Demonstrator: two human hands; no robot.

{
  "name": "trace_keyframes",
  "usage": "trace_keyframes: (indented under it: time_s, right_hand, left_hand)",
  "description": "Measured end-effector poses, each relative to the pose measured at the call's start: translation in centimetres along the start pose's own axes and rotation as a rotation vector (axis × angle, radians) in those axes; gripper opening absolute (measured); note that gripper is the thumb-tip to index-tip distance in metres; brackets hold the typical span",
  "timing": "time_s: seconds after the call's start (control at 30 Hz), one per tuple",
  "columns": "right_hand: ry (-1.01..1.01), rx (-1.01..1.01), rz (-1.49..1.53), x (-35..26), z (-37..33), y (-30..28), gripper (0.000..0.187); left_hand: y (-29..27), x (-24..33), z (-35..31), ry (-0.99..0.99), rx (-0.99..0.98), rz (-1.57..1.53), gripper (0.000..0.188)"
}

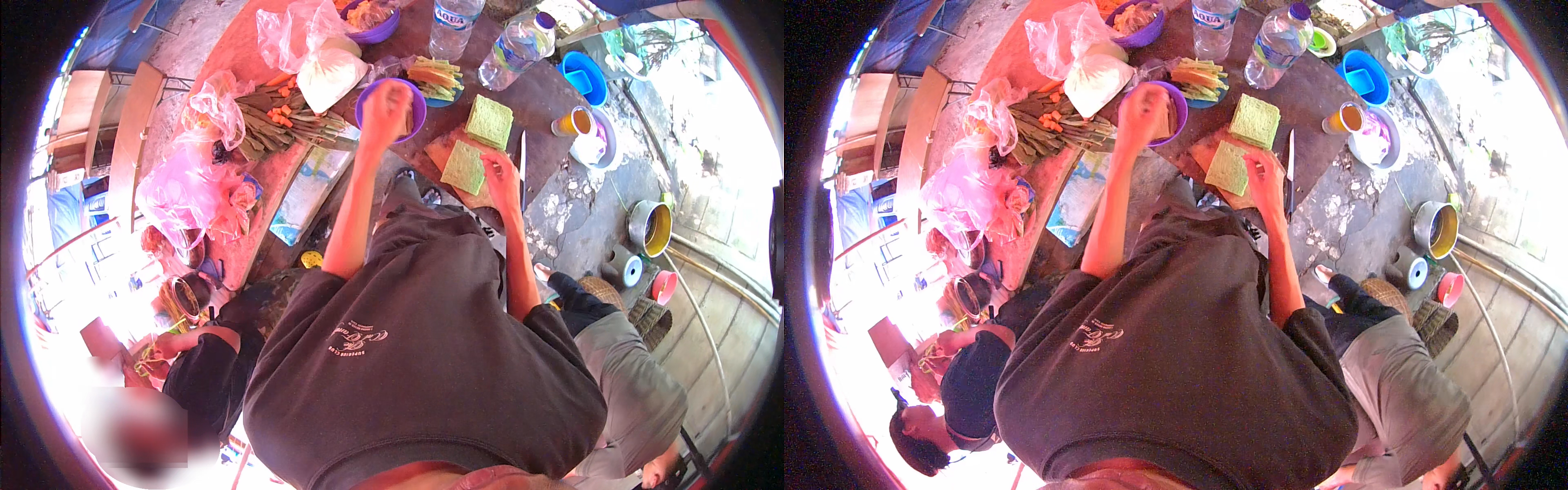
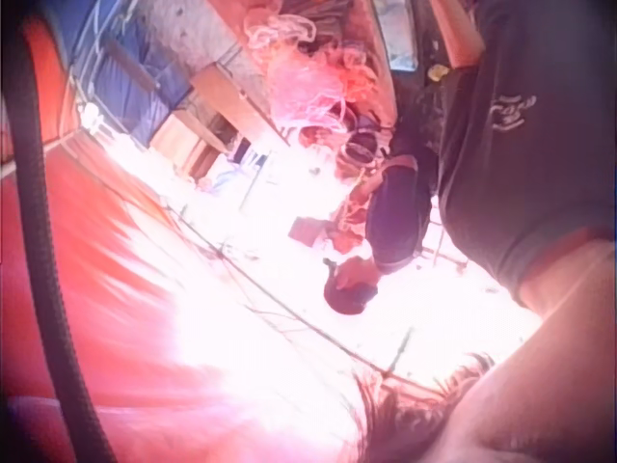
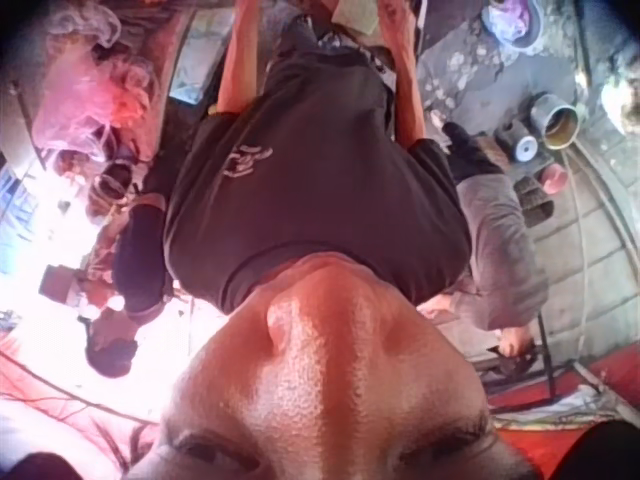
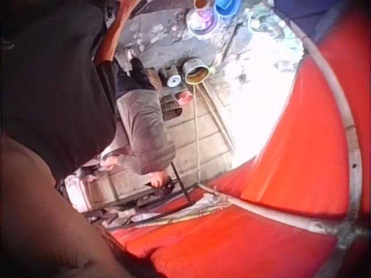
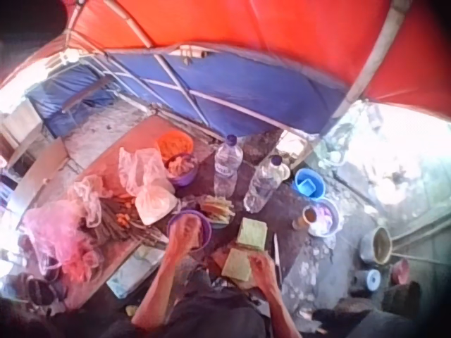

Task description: The person assembles small food wraps by placing a dark filling onto green sheets, rolling them into cylinders, and cutting them into uniform pieces with a knife. The cut pieces are placed into a purple bowl. The process repeats with multiple wraps.

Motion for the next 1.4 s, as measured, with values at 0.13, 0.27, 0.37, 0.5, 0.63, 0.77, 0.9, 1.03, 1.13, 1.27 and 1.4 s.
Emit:
trace_keyframes:
  time_s: [0.13,0.27,0.37,0.5,0.63,0.77,0.9,1.03,1.13,1.27,1.4]
  right_hand:
    - [0.034,0.002,-0.019,-0.5,-0.8,-0.4,0.015]
    - [0.071,-0.004,-0.021,-0.4,-1.3,-0.8,0.018]
    - [0.043,-0.002,0.020,0.0,-1.7,-1.3,0.020]
    - [0.086,0.031,0.089,0.7,-2.3,-1.8,0.022]
    - [0.090,0.008,0.128,0.8,-2.3,-2.2,0.022]
    - [0.074,-0.017,0.142,0.0,-1.3,-2.3,0.022]
    - [0.067,-0.042,0.228,-1.7,-0.5,-2.1,0.025]
    - [0.173,-0.092,0.378,-3.4,0.6,-1.3,0.031]
    - [0.129,-0.142,0.510,-4.4,1.6,-0.5,0.039]
    - [0.304,-0.200,0.836,-4.7,3.4,0.1,0.062]
    - [0.374,-0.253,1.353,-4.1,4.3,0.6,0.073]
  left_hand:
    - [-0.9,-3.8,6.3,-0.143,0.162,0.338,0.032]
    - [0.0,-7.2,8.8,-0.245,-0.083,0.671,0.041]
    - [0.4,-8.3,9.4,-0.225,-0.043,0.689,0.030]
    - [0.7,-8.6,9.9,-0.165,0.030,0.675,0.019]
    - [0.5,-7.7,10.2,-0.071,0.164,0.522,0.013]
    - [-0.3,-5.2,10.4,0.050,0.296,0.367,0.009]
    - [-1.4,-1.6,10.4,0.111,0.337,0.183,0.008]
    - [-1.4,2.5,8.4,0.136,0.218,0.085,0.017]
    - [-0.4,5.2,5.9,0.063,0.078,-0.047,0.017]
    - [1.8,7.7,2.6,0.064,-0.205,-0.285,0.019]
    - [5.8,8.9,-0.1,-0.194,-0.501,-0.818,0.015]
Point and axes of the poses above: each hand's wrist, its own z-axis towards the middle knuckle, its own y-axis out of the palm, x = y × z, the point moved 1 cm from there along z, towards the middle knuckle, and after that the axes turned 12 degrees about z, right-handed, at the moved point
